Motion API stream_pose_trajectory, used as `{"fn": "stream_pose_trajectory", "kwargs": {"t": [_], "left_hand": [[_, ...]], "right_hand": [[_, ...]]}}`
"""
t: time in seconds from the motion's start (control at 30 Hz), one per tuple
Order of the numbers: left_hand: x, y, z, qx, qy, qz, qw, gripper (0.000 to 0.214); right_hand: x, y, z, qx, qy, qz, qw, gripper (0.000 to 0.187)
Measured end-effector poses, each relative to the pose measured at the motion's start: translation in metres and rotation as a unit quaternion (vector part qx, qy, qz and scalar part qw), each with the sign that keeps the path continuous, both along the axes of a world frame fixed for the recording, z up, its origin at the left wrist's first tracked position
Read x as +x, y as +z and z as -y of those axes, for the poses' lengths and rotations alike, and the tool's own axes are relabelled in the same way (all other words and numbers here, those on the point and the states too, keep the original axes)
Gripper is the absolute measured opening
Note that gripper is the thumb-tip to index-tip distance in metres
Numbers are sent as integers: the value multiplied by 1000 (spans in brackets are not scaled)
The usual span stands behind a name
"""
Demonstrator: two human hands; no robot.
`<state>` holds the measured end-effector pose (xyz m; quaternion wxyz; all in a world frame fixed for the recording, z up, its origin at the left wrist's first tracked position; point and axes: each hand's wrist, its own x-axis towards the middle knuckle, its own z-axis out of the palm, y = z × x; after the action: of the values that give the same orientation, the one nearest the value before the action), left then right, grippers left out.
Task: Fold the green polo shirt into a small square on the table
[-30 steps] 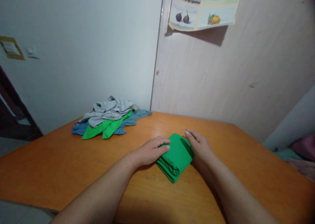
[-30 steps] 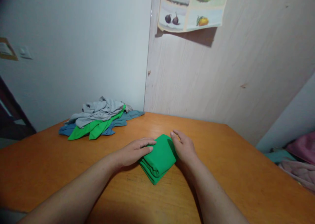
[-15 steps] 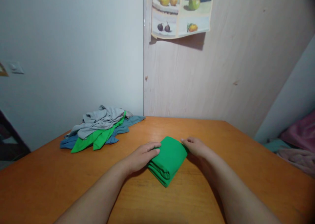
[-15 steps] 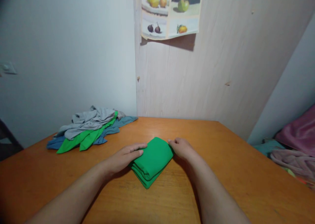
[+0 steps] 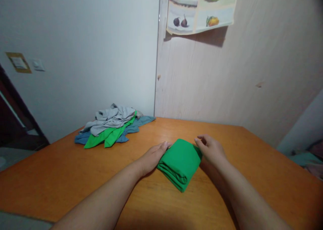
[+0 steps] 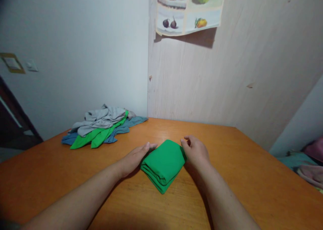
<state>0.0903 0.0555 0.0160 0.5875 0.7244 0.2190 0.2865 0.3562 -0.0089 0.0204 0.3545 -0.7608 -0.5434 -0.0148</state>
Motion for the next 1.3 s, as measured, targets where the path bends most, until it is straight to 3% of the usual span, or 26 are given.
{"fn": "stream_pose_trajectory", "kwargs": {"t": [0.2,0.4,0.53,0.73,0.87,1.0,1.1,1.17,1.3], "left_hand": [[1,-8,-10,-89,78,26,993,65],[-7,-4,-13,-108,9,3,994,23],[-13,0,-10,-121,-30,0,992,27],[-12,2,-3,-7,-53,-26,998,36],[-14,9,7,163,-47,-33,985,48],[-11,18,24,361,-15,-82,929,69],[-1,20,42,448,-14,-109,887,78],[6,20,54,486,-12,-139,863,75],[15,19,70,537,9,-208,818,49]], "right_hand": [[-47,9,12,64,173,-37,982,45],[-65,-8,13,20,257,-51,965,45],[-62,-15,8,-19,298,-24,954,43],[-56,-16,4,25,277,-116,953,37],[-43,-2,4,78,185,-162,966,36],[-23,6,2,93,85,-143,982,39],[-11,1,-3,92,49,-132,986,40],[-6,-3,-6,82,36,-118,989,40],[0,-7,-9,63,3,-76,995,40]]}}
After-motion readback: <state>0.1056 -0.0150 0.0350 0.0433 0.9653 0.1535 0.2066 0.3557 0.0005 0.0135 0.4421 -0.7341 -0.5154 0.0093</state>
